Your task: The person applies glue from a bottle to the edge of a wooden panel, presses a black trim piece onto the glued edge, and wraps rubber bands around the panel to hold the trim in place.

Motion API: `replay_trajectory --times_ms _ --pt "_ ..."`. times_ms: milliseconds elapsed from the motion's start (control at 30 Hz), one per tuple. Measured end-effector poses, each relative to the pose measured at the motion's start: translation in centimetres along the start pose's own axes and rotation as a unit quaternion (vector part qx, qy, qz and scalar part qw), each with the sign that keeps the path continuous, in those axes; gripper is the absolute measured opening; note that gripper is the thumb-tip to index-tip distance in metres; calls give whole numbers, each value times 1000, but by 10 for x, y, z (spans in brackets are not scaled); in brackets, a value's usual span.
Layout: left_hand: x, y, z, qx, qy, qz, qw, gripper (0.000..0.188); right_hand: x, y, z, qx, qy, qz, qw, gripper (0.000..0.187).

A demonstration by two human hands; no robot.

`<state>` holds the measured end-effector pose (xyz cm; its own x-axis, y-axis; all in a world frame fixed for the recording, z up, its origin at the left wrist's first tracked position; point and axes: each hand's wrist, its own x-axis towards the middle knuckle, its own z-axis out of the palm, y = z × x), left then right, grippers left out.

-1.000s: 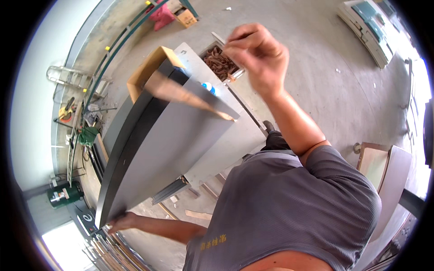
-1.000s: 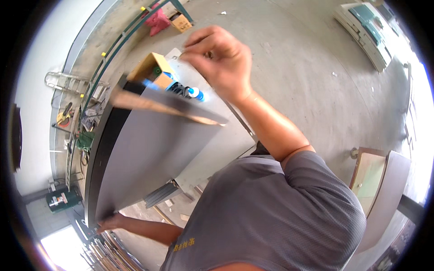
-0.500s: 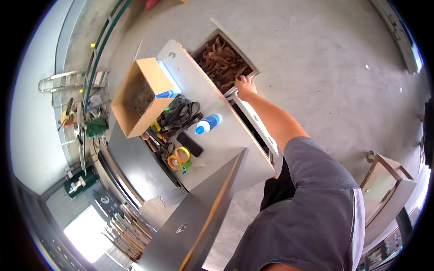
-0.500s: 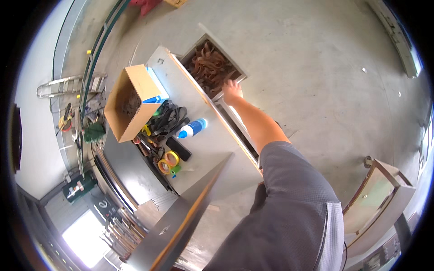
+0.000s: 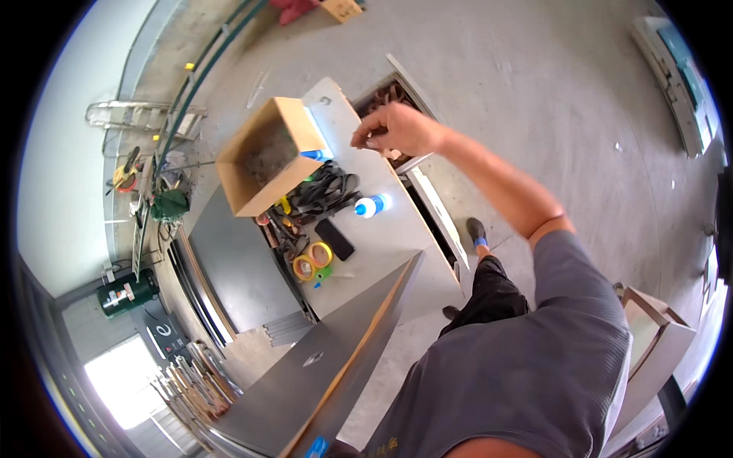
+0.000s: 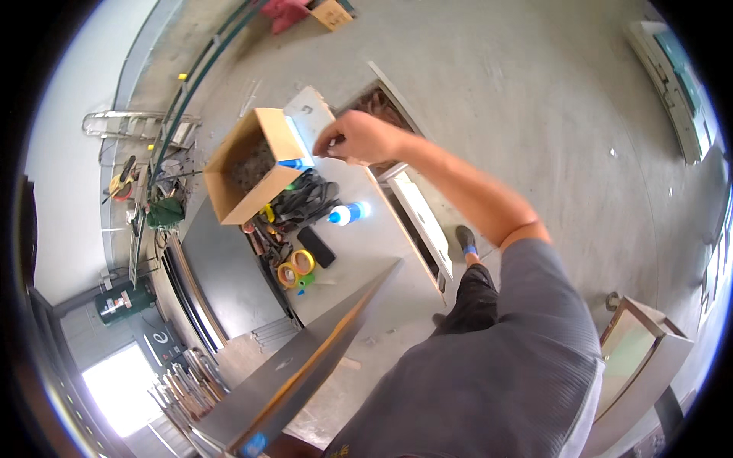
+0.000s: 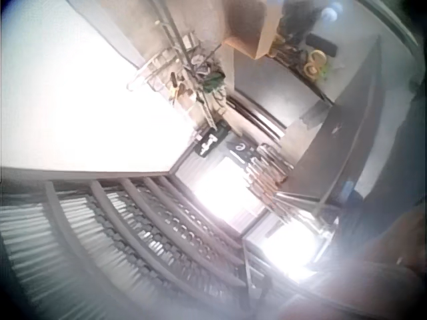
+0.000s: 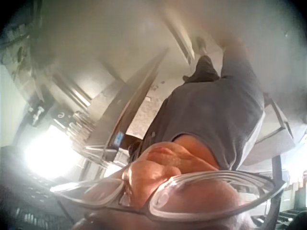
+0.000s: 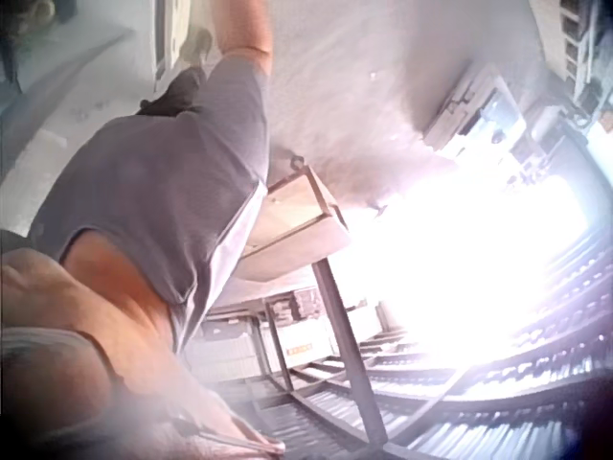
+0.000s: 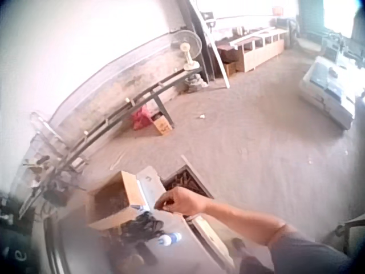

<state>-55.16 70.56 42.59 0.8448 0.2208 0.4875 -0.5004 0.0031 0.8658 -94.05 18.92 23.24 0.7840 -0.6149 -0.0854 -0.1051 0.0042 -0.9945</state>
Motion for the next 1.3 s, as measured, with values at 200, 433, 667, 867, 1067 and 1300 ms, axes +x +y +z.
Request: replay_trajectory --times_ms 200,433,667,867,1067,1300 --pt "34 10 -76 -51 33 -1 998 77 -31 -277 84 -270 -206 -186 922 24" --pt "80 -26 -99 -180 -160 -67 968 73 -106 -445 329 -433 -298 -104 844 47" --pt "98 -21 -119 -383 -354 -226 823 60 -113 -433 557 -490 -359 -97 789 48" --pt "143 -57 -139 -210 -513 -162 817 48 -111 -406 621 -570 -318 -164 740 50" --pt "168 -52 -173 123 -455 64 880 39 -127 -396 624 -598 -172 -221 751 66" --pt "142 -104 -201 299 -516 55 801 39 -162 -410 632 -615 -144 -184 753 71"
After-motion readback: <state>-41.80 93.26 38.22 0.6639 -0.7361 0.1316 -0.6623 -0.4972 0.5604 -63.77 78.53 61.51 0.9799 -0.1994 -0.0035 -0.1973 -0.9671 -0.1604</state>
